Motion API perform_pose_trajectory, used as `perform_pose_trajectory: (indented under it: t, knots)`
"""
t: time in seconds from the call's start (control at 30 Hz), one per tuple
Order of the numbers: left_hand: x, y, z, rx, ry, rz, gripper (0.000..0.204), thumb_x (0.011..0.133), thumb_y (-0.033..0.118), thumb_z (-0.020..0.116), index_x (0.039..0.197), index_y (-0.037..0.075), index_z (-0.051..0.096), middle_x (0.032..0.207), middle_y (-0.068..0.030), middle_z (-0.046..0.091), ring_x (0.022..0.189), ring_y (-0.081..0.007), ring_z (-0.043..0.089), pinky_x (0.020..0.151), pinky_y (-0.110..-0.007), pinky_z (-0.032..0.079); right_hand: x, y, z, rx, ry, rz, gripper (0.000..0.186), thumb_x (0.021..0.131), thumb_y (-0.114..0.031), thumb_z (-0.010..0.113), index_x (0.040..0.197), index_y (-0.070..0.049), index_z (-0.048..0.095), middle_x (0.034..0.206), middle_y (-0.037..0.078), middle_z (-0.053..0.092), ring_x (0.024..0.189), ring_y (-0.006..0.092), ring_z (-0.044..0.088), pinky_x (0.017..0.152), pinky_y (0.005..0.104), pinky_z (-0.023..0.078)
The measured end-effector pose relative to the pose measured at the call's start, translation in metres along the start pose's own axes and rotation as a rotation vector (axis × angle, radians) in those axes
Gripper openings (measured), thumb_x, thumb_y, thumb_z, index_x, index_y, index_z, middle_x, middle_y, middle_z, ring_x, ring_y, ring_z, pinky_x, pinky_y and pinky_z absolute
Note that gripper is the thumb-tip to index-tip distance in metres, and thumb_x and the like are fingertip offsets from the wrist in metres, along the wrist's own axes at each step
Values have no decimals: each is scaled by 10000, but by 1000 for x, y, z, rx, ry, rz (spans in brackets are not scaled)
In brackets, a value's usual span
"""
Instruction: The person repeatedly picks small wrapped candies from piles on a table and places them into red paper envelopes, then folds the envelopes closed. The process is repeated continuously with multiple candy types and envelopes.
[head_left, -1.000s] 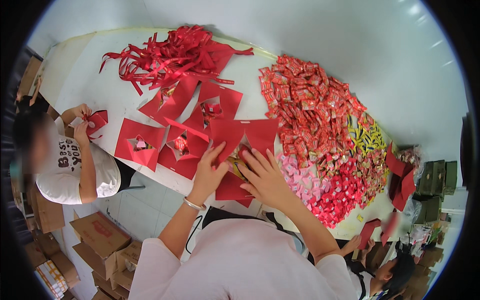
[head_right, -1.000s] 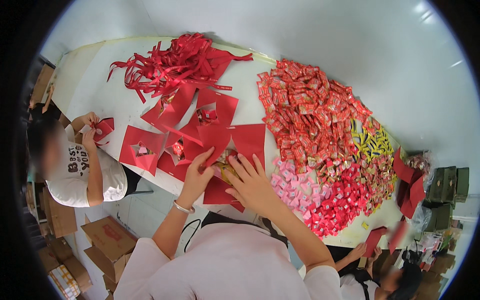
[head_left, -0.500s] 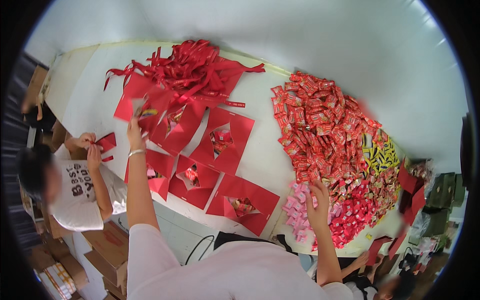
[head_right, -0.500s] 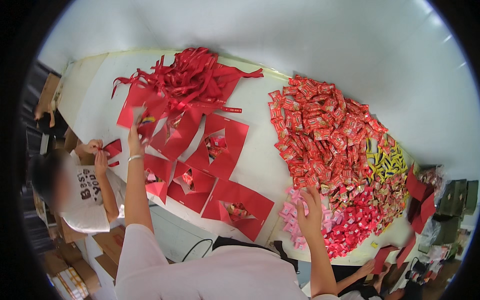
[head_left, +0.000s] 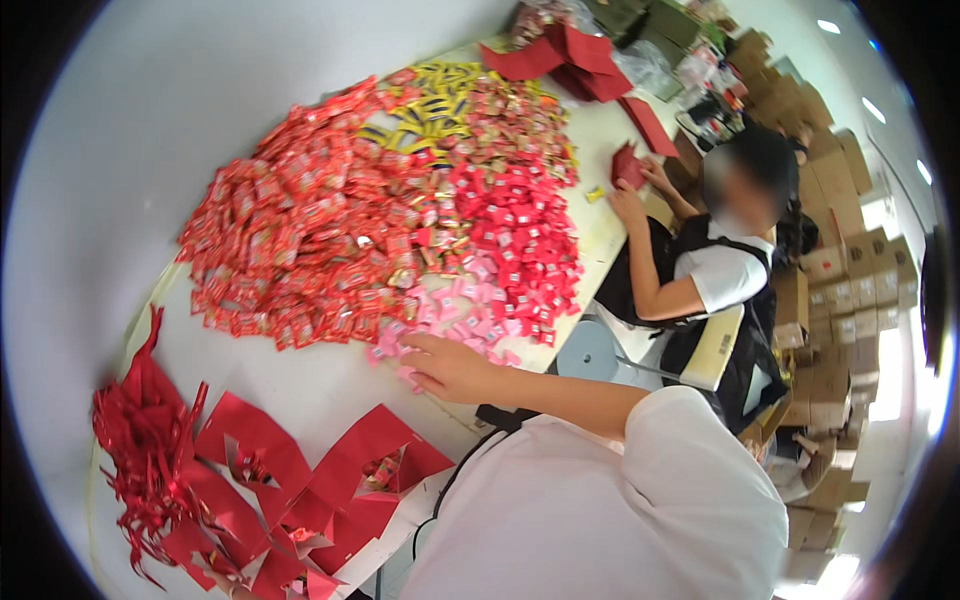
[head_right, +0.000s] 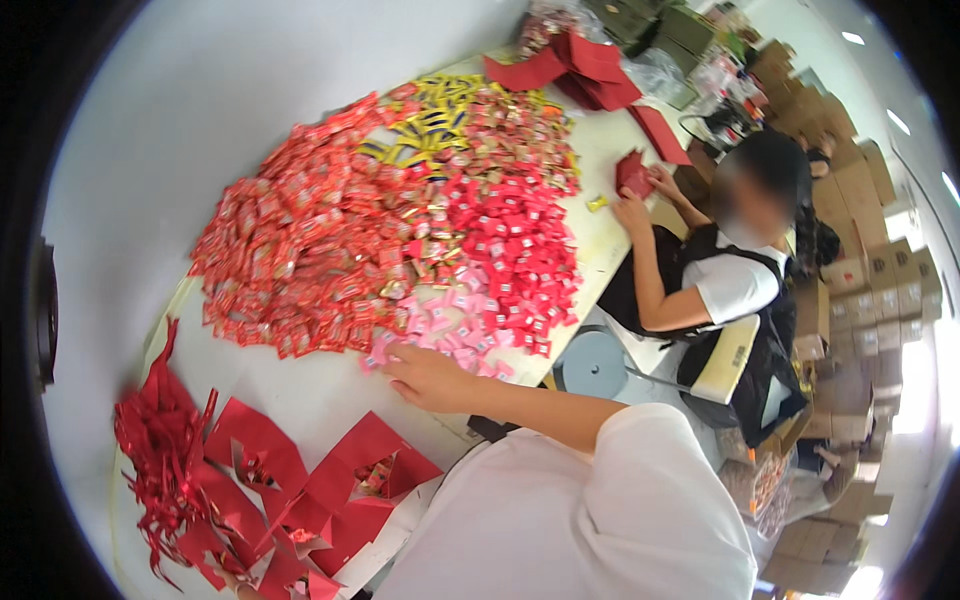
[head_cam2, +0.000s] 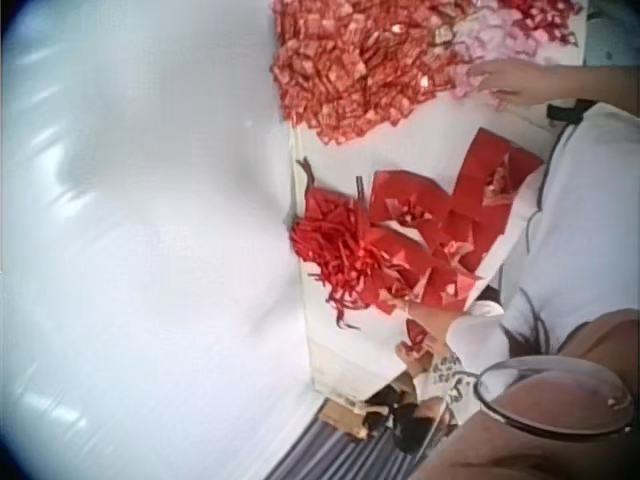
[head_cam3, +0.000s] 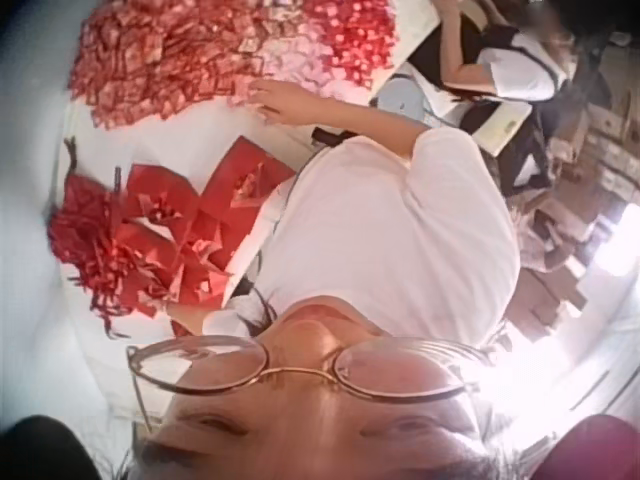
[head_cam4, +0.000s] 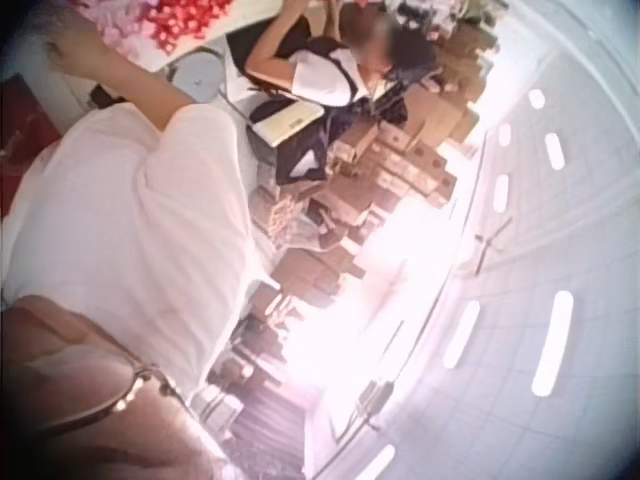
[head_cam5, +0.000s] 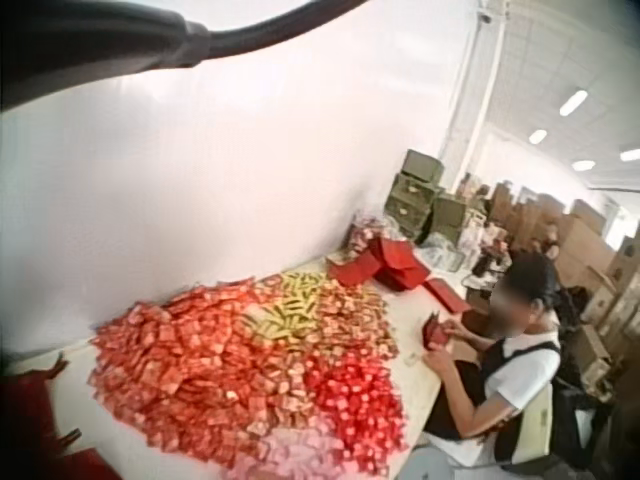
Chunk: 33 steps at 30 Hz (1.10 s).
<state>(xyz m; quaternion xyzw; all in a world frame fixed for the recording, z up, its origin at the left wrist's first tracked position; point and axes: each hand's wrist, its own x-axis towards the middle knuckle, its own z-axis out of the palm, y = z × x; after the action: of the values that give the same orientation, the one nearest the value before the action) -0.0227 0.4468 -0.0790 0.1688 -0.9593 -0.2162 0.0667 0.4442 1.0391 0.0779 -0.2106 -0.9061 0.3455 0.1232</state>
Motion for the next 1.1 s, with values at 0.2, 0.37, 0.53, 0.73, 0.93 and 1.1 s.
perform_pose_trajectory:
  t: [0.2, 0.37, 0.53, 0.73, 0.93, 1.1]
  knots:
    - [-17, 20, -42, -475, 111, 113, 452, 843, 364, 514, 926, -78, 558, 826, -259, 569, 761, -360, 565, 693, -458, 475, -40, 15, -8, 23, 74, 12, 191, 787, -79, 550, 971, -37, 514, 1108, 165, 484, 957, 322, 521, 746, 388, 457]
    - [-170, 158, -78, -275, 120, 663, 276, 825, 215, 587, 979, -14, 587, 1024, -242, 558, 949, -386, 541, 783, -448, 461, -91, 67, -32, -63, 276, 174, 338, 774, -132, 585, 1094, -59, 505, 1206, 205, 442, 1057, 377, 470, 864, 438, 417]
    - [-338, 249, -88, -384, -61, 643, 398, 913, 223, 492, 1211, -36, 448, 1230, -183, 466, 1112, -265, 469, 925, -370, 384, -144, 128, -65, -431, 275, 331, 688, 775, -412, 603, 1343, -131, 336, 1358, 247, 268, 1252, 400, 284, 1016, 534, 220]
    - [-546, 310, -44, -260, -721, 1050, 697, 736, 270, 679, 1310, 43, 356, 1393, -201, 234, 1258, -354, 274, 1007, -445, 267, -152, 185, -40, -526, 166, 347, 763, 758, -577, 525, 1360, -154, 325, 1403, 264, 184, 1294, 410, 208, 1011, 600, 136]
    - [-621, 341, 11, 261, -870, 1260, 906, 627, 381, 750, 1361, 106, 296, 1429, -201, 159, 1315, -407, 129, 1029, -573, 137, -123, 215, -50, -466, 263, 312, 719, 762, -563, 531, 1329, -146, 382, 1384, 262, 224, 1290, 404, 215, 1015, 597, 129]
    - [-615, 333, 39, 213, -744, 1280, 814, 642, 349, 730, 1340, 174, 350, 1431, -156, 201, 1316, -390, 152, 1024, -595, 128, -122, 212, -60, -370, 221, 292, 751, 720, -555, 594, 1322, -150, 397, 1386, 261, 207, 1281, 420, 213, 1020, 577, 140]
